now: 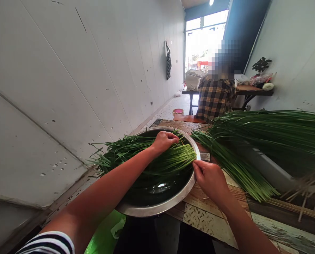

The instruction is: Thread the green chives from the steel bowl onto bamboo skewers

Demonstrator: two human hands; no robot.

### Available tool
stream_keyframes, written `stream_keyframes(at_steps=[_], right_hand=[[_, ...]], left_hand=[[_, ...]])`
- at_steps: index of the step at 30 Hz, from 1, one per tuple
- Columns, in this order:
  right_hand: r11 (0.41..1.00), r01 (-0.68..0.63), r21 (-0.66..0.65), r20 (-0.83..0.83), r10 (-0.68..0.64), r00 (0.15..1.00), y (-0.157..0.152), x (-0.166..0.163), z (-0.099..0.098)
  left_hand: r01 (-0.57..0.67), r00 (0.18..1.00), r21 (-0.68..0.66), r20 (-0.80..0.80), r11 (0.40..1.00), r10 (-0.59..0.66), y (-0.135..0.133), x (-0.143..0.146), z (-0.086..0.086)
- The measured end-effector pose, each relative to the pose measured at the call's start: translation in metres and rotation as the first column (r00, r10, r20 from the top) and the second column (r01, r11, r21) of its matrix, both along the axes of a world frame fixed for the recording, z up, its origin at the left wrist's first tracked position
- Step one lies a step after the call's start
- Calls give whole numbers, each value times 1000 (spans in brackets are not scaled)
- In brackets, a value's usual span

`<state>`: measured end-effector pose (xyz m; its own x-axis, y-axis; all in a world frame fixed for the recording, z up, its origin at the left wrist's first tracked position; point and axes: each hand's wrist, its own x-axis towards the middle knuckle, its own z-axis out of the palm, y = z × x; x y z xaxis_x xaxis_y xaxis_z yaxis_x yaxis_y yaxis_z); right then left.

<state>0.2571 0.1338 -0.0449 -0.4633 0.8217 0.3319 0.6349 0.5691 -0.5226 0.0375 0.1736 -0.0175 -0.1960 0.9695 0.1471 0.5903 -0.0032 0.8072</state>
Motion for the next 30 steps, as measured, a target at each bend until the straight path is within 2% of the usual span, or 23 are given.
stream_keyframes(at_steps=[21,30], right_hand=[[1000,3,10,-7,-3,1000,0,0,0],[999,16,-40,10,-16,1000,0,0,-2]], left_hand=[[-2,1000,-5,9,1000,2,2,1,-1],[7,1000,-1,11,1000,-7,1,1,-1]])
